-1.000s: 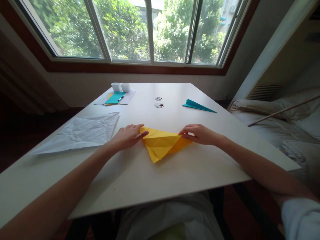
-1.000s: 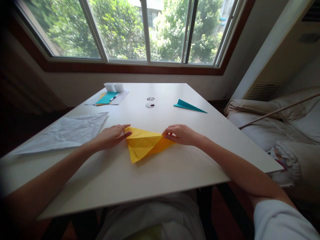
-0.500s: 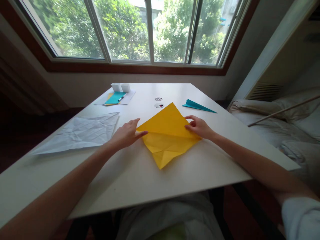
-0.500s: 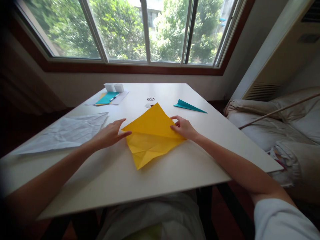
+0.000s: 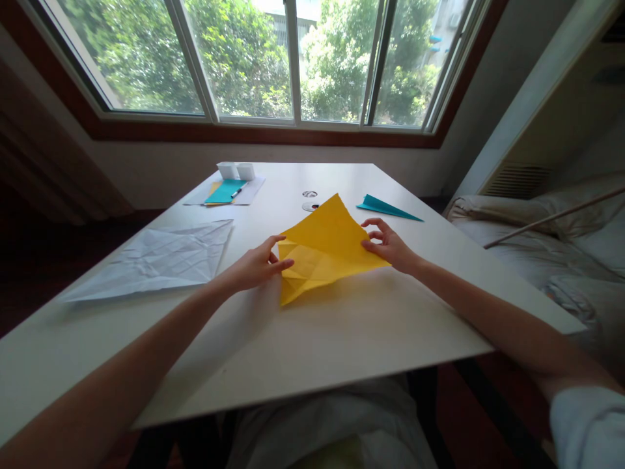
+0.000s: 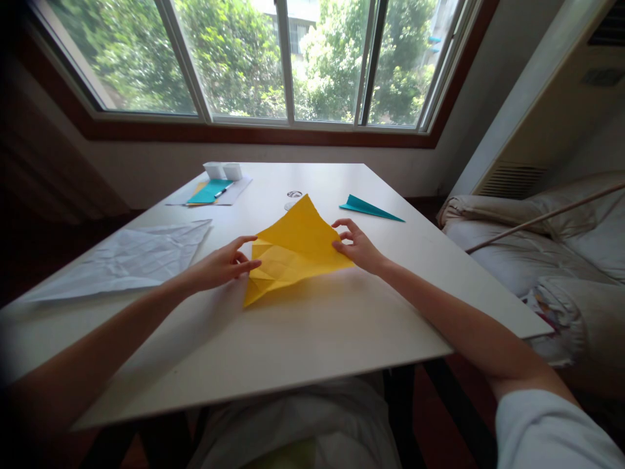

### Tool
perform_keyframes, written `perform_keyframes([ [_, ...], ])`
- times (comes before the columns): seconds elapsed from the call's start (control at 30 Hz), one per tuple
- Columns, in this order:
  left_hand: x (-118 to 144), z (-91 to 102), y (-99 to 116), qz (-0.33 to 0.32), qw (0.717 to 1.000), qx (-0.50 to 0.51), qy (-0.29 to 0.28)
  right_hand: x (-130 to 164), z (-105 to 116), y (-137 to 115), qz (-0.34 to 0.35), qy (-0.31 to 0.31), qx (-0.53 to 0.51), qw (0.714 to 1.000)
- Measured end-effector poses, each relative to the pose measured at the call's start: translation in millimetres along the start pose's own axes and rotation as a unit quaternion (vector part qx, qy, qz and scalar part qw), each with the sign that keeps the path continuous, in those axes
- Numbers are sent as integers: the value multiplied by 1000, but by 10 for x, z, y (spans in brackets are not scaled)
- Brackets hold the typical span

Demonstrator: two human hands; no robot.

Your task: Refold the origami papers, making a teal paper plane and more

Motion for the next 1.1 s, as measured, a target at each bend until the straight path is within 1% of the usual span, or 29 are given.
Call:
perform_keyframes([
  [0.1,29,-5,7,34,993,113,7,-10,4,6,3,-1,-44,999],
  [0.17,39,-20,-5,58,978,199,0,-20,11,12,12,1,-61,998],
  [0.33,38,-87,3,77,917,388,-44,-22,18,-17,36,10,-72,997],
  [0.43,37,-117,29,80,884,454,-80,-4,-8,-70,47,1,-74,996],
  [0.53,28,-122,-3,107,871,471,-91,17,-48,-128,63,-15,-83,994],
  [0.63,4,-105,-73,130,866,478,-72,27,-61,-143,65,-12,-85,994],
  [0.73,-20,-94,-107,123,863,487,-60,35,-73,-129,53,-14,-92,994],
  [0.8,-26,-101,-105,114,863,489,-64,44,-82,-131,52,-21,-106,993],
  [0.9,-28,-124,-88,106,868,480,-78,59,-80,-135,49,-20,-119,991],
  [0.97,-36,-134,-86,101,877,462,-80,61,-73,-121,34,-19,-120,992],
  [1.03,-53,-119,-86,88,888,447,-64,52,-49,-106,22,-11,-115,993],
  [1.1,-70,-82,-82,68,894,441,-34,33,0,-98,23,10,-97,995],
])
Point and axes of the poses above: each hand's wrist, its own x-axis away from the middle knuckle, its own z-axis out of the back of the hand, y = z × x, the point moved 6 cm from there along -x, towards the middle knuckle, and after that the axes turned 3 degrees about -x, right-handed, at the moved point
